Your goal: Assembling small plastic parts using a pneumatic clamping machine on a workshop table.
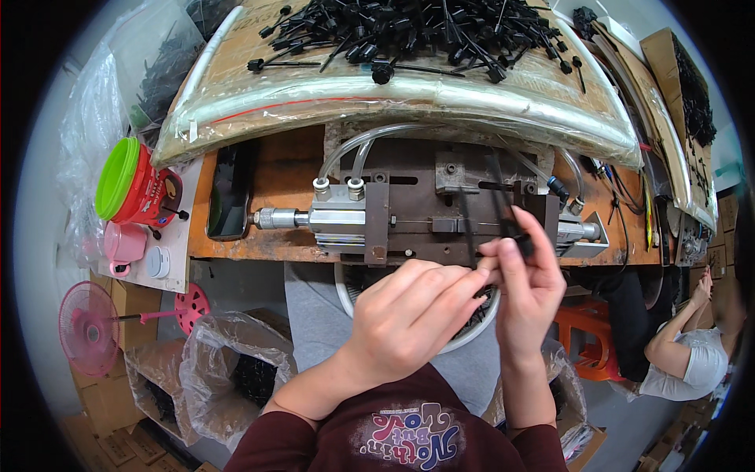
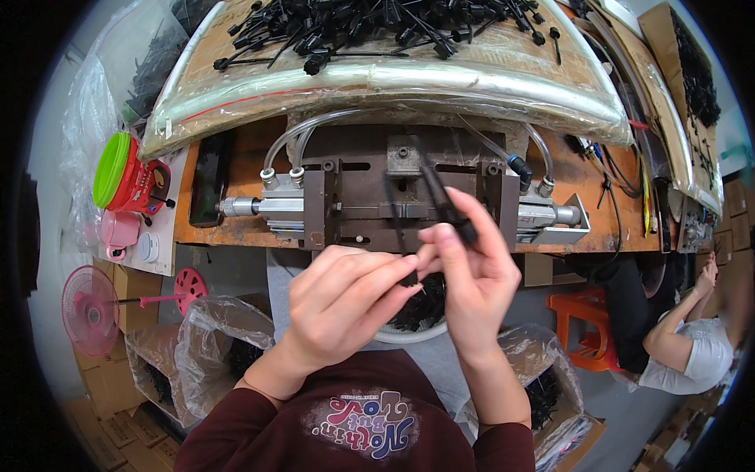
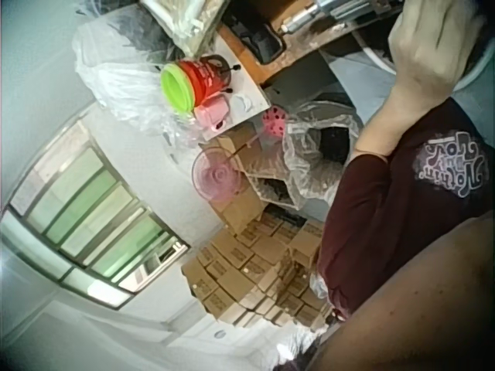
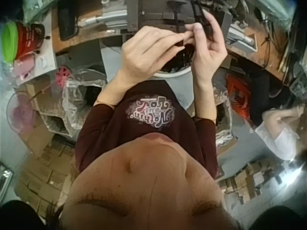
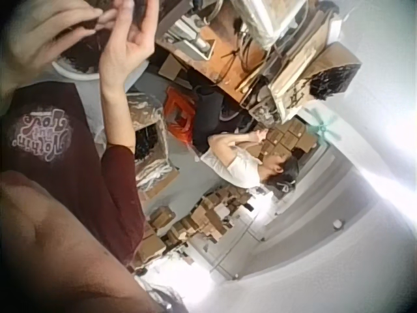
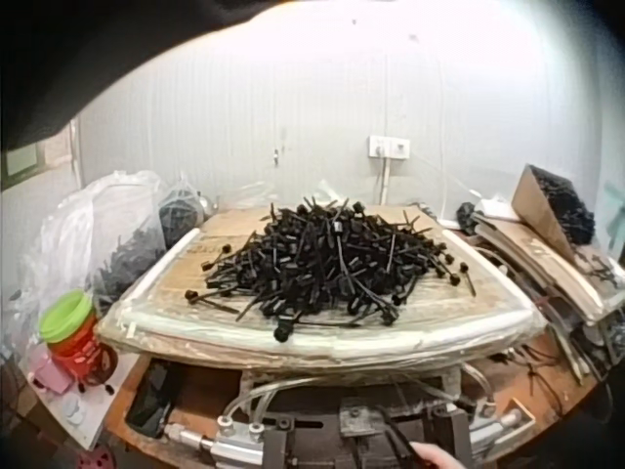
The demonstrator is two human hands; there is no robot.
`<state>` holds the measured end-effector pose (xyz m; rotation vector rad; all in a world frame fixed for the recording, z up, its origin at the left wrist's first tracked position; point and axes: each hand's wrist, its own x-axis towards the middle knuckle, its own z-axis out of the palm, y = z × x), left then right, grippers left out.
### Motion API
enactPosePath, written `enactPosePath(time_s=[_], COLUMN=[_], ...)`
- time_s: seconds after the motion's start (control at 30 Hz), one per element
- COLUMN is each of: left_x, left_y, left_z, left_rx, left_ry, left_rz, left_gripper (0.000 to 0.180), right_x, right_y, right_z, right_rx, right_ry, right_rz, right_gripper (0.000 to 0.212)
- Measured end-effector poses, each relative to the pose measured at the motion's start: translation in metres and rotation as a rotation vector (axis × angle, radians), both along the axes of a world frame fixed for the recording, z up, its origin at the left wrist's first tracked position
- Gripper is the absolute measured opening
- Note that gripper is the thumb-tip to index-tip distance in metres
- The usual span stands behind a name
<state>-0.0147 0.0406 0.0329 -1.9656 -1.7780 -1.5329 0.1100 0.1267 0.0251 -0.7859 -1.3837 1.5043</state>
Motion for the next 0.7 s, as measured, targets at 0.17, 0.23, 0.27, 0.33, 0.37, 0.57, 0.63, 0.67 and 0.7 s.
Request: enactPosePath(time_s=[0.17,0.23,0.27,0.33,0.37,0.57,0.63,0.67,0.7], left_x=[-0.005,-0.003,-0.002,-0.001,-0.001,-0.004,-0.002,-0.002,-0.001], left_y=[-0.006,-0.003,-0.001,0.002,0.002,0.007,0.006,0.006,0.006], left_z=[-0.012,-0.025,-0.028,-0.032,-0.031,-0.022,-0.022,-0.023,-0.022], left_rx=[-0.146,-0.192,-0.199,-0.214,-0.233,-0.279,-0.295,-0.303,-0.310], left_ry=[0.087,0.167,0.191,0.243,0.253,0.277,0.281,0.285,0.291], left_rz=[0.008,0.023,0.026,0.028,0.034,0.068,0.082,0.086,0.088], left_gripper=[0.030,0.025,0.025,0.025,0.025,0.025,0.025,0.025,0.025], right_x=[0.024,0.026,0.026,0.028,0.029,0.030,0.031,0.031,0.032], right_y=[0.002,-0.003,-0.005,-0.008,-0.009,-0.013,-0.014,-0.015,-0.015], right_z=[0.005,0.004,0.004,0.001,0.001,0.004,0.004,0.004,0.004], right_rx=[0.043,0.013,-0.003,-0.018,-0.024,-0.024,-0.002,0.009,0.020], right_ry=[0.017,0.030,0.036,0.042,0.046,-0.019,-0.064,-0.089,-0.113], right_rz=[-0.077,-0.061,-0.052,-0.052,-0.048,-0.030,-0.036,-0.047,-0.059], right_gripper=[0.036,0.036,0.037,0.037,0.038,0.038,0.038,0.038,0.038])
